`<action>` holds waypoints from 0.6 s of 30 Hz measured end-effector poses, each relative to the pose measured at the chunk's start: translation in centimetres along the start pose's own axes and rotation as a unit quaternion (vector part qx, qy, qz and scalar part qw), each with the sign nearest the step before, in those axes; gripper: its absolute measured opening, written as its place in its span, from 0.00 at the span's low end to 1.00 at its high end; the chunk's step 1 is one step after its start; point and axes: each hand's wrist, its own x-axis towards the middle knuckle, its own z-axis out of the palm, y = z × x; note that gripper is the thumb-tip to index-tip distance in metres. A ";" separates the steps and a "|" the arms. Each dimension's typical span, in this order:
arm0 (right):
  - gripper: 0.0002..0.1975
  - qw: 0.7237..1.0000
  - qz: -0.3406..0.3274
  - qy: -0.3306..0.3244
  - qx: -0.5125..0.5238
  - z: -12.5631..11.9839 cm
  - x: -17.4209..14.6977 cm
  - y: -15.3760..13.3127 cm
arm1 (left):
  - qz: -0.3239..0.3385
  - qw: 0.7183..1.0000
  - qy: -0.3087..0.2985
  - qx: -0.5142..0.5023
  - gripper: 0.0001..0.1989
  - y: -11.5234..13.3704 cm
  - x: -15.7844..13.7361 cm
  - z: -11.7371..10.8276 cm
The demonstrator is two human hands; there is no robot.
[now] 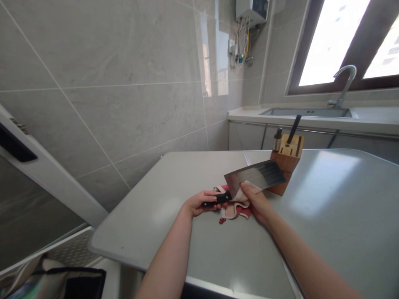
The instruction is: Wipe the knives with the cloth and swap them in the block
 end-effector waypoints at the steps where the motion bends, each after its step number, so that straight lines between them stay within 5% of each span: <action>1: 0.16 1.000 0.001 -0.002 0.000 0.0 0.0 0.0 | 0.000 1.000 0.000 0.001 0.25 0.0 0.0 0.0; 18: 0.17 1.000 0.008 -0.007 -0.013 0.2 -0.2 -0.2 | -0.004 1.000 0.022 -0.007 0.25 -0.2 0.2 -0.3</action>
